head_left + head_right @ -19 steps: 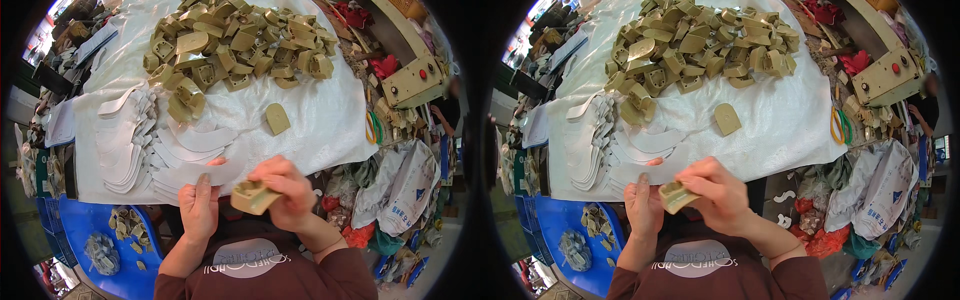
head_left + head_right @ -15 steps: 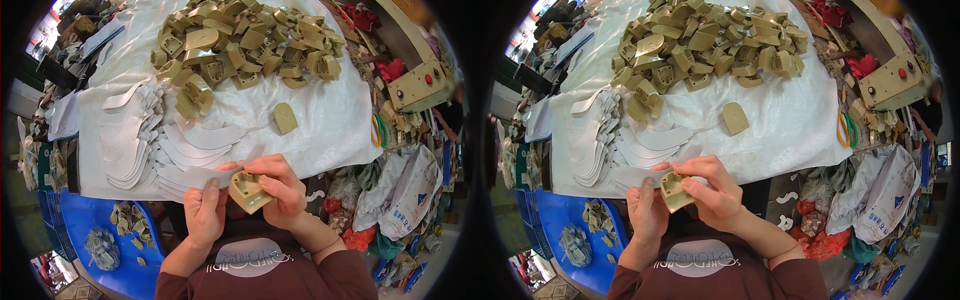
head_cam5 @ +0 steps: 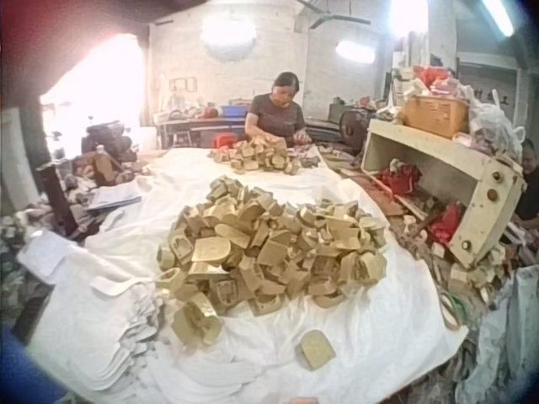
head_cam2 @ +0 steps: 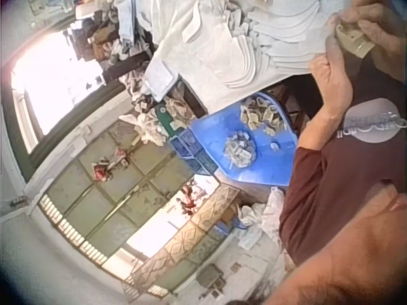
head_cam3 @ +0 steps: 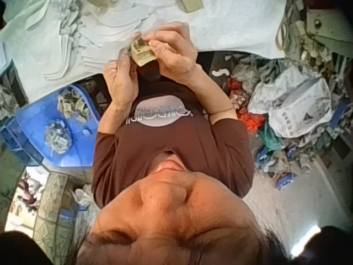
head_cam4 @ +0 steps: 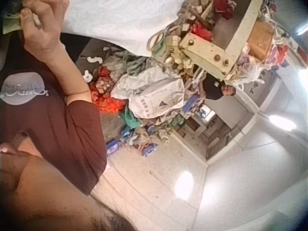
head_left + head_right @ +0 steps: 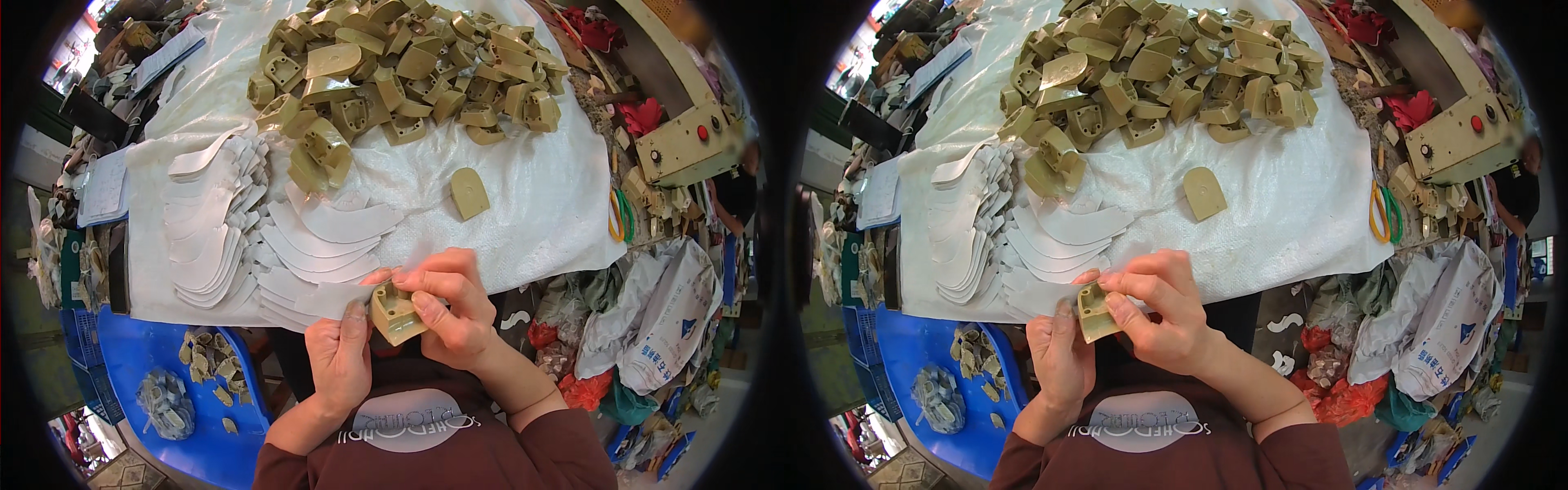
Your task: The person repeatedly picks up a beige plastic housing and a white curved insert from a table. They insert the white piece into the beige housing, press the edges to secure the fit, and then place the assembled unit onto a growing pile of finished parts. The process is repeated continuously throughout the clip.
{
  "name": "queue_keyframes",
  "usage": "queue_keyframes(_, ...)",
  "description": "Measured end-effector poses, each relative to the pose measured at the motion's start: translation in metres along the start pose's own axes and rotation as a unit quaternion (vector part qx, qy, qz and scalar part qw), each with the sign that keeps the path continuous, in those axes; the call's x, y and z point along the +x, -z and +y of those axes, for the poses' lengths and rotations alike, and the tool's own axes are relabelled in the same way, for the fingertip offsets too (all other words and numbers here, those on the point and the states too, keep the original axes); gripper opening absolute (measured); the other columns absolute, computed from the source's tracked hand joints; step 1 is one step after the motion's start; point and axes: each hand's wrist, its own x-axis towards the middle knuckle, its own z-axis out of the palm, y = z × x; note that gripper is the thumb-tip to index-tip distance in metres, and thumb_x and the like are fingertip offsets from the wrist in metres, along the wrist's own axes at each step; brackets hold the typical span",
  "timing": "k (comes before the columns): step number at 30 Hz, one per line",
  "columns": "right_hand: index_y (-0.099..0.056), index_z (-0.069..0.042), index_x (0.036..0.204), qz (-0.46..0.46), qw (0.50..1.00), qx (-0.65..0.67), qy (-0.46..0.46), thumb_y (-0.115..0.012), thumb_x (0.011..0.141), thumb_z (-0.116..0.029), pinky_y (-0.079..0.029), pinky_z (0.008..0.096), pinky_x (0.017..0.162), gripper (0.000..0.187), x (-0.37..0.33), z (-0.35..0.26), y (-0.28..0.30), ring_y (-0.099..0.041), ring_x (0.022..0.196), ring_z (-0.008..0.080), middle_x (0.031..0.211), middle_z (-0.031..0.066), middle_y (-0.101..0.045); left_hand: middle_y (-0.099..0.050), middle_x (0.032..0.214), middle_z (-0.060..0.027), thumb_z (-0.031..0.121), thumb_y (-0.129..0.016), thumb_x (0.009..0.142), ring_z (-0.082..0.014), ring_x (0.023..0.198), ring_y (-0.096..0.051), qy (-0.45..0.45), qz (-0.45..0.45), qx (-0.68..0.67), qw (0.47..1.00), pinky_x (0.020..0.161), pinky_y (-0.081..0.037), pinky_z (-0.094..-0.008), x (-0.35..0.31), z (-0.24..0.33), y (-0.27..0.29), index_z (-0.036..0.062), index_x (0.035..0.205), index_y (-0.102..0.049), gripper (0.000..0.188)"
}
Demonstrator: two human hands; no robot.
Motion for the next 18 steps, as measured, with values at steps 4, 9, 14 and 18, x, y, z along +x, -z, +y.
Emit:
queue_keyframes(4, -0.057, -0.010, 0.094, -0.027, 0.996, -0.080, 0.018, -0.071, 0.065, -0.004, -0.032, 0.0378, 0.068, 0.033, 0.002, 0.003, 0.001, -0.051, 0.077, 0.0212, 0.098, 0.0052, -0.062, -0.062, 0.114, -0.0191, 0.013, -0.037, 0.100, -0.0214, 0.106, -0.059, -0.042, 0.007, 0.050, 0.998, 0.094, -0.044, -0.0316, 0.004, -0.005, 0.003, -0.0126, 0.125, -0.048, 0.037)
queue_keyframes(9, -0.059, -0.016, 0.098, -0.048, 0.996, -0.080, 0.004, -0.072, 0.063, -0.007, -0.029, 0.0398, 0.073, 0.038, 0.006, 0.005, 0.006, -0.051, 0.079, 0.0201, 0.095, 0.0022, -0.059, -0.065, 0.107, -0.0178, 0.005, -0.045, 0.097, -0.0195, 0.097, -0.062, -0.143, 0.055, 0.210, 0.965, 0.088, -0.047, -0.0299, 0.007, -0.003, 0.019, -0.0107, 0.114, -0.058, 0.027)
queue_keyframes(14, -0.060, -0.019, 0.097, -0.173, 0.971, -0.163, -0.027, -0.073, 0.058, -0.009, -0.025, 0.0448, 0.076, 0.043, 0.017, -0.010, 0.020, -0.050, 0.084, 0.0203, 0.091, 0.0009, -0.053, -0.068, 0.101, -0.0153, 0.005, -0.049, 0.095, -0.0169, 0.089, -0.063, -0.112, 0.043, 0.268, 0.956, 0.079, -0.049, -0.0288, 0.007, 0.004, 0.013, -0.0077, 0.106, -0.063, 0.022)
queue_keyframes(18, -0.059, -0.018, 0.095, -0.222, 0.957, -0.172, -0.073, -0.074, 0.055, -0.012, -0.025, 0.0451, 0.076, 0.043, 0.019, -0.015, 0.023, -0.048, 0.084, 0.0213, 0.087, 0.0015, -0.049, -0.068, 0.097, -0.0159, 0.001, -0.052, 0.092, -0.0196, 0.085, -0.064, -0.153, 0.035, 0.307, 0.939, 0.076, -0.050, -0.0292, 0.008, -0.004, 0.008, -0.0065, 0.107, -0.063, 0.020)
